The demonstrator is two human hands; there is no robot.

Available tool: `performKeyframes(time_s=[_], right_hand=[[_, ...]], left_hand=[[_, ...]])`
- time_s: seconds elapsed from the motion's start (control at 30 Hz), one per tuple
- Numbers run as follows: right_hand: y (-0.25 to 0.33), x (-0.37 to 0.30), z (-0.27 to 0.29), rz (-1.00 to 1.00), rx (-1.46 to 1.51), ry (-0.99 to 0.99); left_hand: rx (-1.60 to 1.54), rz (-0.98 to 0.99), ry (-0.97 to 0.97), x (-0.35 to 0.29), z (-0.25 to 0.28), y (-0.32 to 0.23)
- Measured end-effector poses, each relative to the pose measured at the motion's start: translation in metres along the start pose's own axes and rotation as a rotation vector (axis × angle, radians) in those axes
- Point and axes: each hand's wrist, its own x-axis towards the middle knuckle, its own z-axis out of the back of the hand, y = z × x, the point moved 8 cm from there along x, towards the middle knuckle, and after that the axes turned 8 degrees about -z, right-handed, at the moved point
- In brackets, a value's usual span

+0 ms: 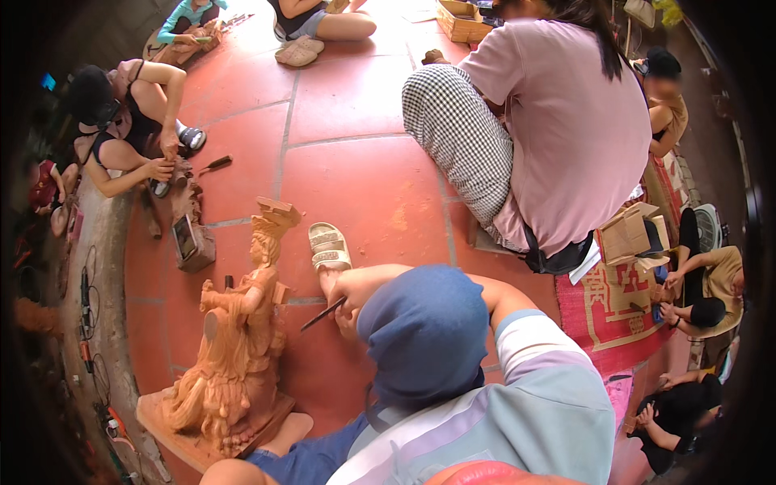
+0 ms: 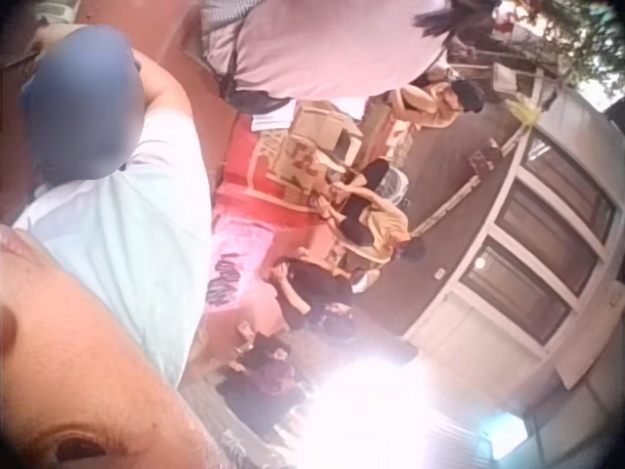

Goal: The person carves a wooden sculpture of a seated figure using a chisel. They hold the sculpture with their left hand and use the chisel with their right hand to refine details on the figure's torso and head.

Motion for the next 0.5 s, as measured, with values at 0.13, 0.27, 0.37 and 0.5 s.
performKeyframes(time_s=[0.13, 0.27, 0.37, 0.5], right_hand=[[0.025, -0.009, 0.046, 0.049, 0.107, -0.141], [0.023, -0.011, 0.118, 0.413, -0.088, -0.576], [0.037, 0.002, 0.047, 0.268, -0.008, -0.322], [0.052, -0.023, 0.087, 0.071, 0.038, -0.266]], left_hand=[[0.055, -0.301, -0.067, -0.010, -0.034, -0.036], [0.063, -0.446, -0.130, -0.023, -0.065, -0.070], [-0.065, -0.293, -0.172, -0.020, -0.074, -0.086], [-0.378, -0.341, -0.267, -0.016, -0.088, -0.084]])
